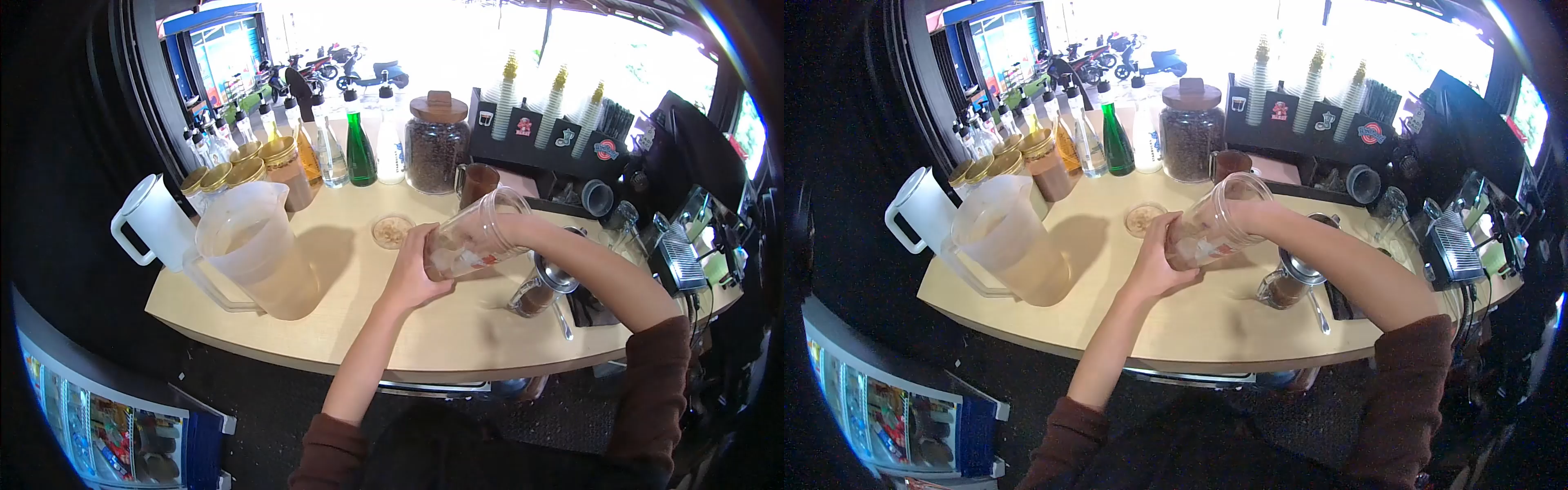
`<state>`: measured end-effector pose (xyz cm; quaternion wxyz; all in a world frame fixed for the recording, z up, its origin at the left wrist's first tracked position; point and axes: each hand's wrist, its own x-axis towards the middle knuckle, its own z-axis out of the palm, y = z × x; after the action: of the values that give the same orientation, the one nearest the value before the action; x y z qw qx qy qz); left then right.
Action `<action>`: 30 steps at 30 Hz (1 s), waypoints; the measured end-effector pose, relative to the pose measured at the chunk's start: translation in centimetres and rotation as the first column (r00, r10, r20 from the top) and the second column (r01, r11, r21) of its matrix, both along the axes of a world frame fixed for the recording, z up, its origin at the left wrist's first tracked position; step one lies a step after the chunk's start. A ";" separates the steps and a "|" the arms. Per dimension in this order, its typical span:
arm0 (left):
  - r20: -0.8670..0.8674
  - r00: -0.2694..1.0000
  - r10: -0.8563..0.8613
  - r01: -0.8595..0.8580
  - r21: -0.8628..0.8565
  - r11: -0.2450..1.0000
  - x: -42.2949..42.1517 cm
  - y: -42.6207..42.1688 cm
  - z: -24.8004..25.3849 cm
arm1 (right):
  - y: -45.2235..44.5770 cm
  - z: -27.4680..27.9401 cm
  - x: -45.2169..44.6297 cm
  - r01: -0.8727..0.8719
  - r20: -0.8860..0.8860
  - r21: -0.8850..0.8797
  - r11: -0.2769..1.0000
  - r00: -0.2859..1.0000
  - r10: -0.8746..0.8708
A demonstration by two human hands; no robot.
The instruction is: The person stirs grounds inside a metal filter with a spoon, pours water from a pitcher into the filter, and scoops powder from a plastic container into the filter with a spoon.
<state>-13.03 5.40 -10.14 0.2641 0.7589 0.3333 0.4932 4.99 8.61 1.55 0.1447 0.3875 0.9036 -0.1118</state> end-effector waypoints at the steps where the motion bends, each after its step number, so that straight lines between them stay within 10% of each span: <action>1: -0.007 1.000 0.008 -0.007 0.009 1.000 0.0 0.0 -0.1 | -0.4 0.3 -0.1 -0.008 -0.053 0.000 1.000 0.999 0.008; 30: 0.057 0.998 -0.002 0.003 -0.015 1.000 -0.3 -0.1 -0.4 | -3.6 6.8 2.9 0.122 -0.337 -0.077 0.990 0.931 -0.141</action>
<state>-13.30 5.35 -10.52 0.2797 0.7428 0.3284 0.5120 7.88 5.02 8.31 -0.0115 0.4176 0.8836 -0.2114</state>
